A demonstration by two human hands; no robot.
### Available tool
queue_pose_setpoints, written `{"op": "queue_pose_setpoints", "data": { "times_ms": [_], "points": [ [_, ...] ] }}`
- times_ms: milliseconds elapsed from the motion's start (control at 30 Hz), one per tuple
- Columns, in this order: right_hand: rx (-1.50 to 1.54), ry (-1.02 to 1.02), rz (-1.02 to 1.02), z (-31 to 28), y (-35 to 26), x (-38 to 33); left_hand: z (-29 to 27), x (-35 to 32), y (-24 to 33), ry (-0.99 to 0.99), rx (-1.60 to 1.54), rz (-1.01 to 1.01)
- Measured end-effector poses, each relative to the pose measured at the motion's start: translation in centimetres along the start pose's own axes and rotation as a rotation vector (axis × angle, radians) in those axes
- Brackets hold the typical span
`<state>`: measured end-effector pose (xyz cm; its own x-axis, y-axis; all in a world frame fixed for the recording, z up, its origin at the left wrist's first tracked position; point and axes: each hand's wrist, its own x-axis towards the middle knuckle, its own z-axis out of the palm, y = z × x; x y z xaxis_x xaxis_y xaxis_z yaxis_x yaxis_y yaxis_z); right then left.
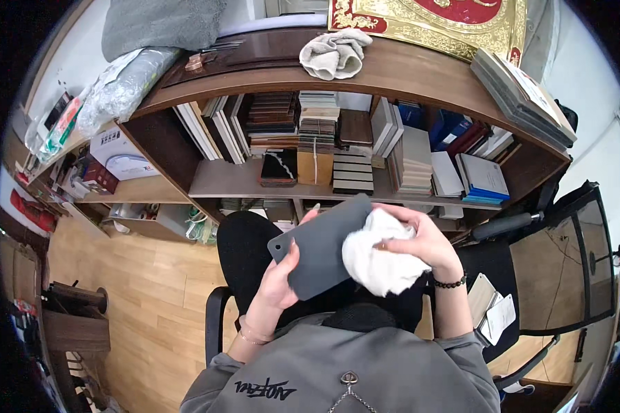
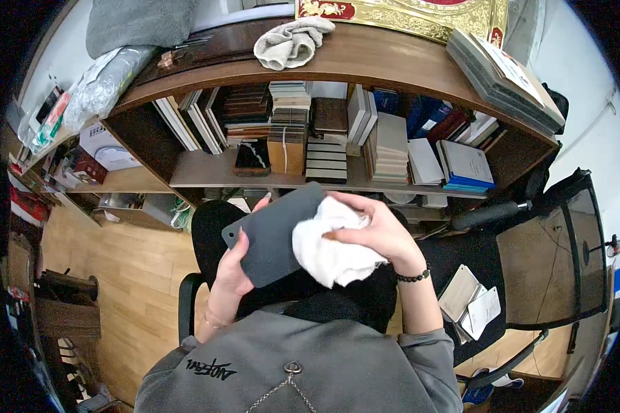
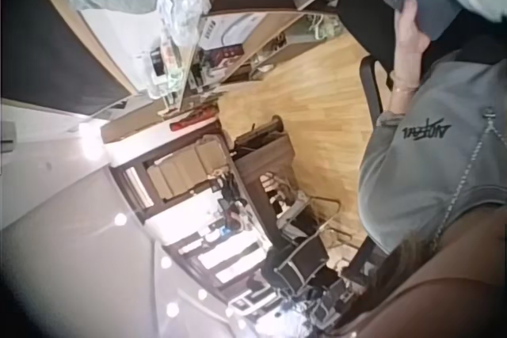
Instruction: The person is cleaning and wiping flat rectangular objects using a white cloth at a workstation.
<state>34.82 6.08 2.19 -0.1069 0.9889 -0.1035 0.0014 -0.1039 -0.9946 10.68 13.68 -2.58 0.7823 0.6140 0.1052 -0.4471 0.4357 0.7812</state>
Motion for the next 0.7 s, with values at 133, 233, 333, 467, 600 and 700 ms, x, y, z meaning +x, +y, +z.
{"op": "queue_pose_setpoints", "data": {
  "times_ms": [133,233,333,467,600,700],
  "points": [
    [-0.121,0.594,-0.065,0.3,-1.1,-0.5,0.6,0.7,-0.9,0.243,-0.218,-0.059],
    [-0.196,0.834,-0.587,3.6,-1.2,0.7,1.7,0.9,-0.3,0.133,-0.465,-0.001],
    [-0.949,0.659,-0.751,7.3,-0.4,2.2,3.6,1.1,-1.4,0.218,-0.422,0.084],
    [-0.936,0.271,-0.921,11.3,1.1,2.0,2.0,-0.6,-1.9,0.151,-0.546,0.225],
    [-1.062,0.572,-0.866,9.0,0.4,3.5,1.8,-0.2,-1.0,0.167,-0.508,0.191],
    [-0.794,0.804,-0.739,8.5,0.4,4.2,2.1,-0.1,-1.0,0.242,-0.454,0.146]
  ]
}}
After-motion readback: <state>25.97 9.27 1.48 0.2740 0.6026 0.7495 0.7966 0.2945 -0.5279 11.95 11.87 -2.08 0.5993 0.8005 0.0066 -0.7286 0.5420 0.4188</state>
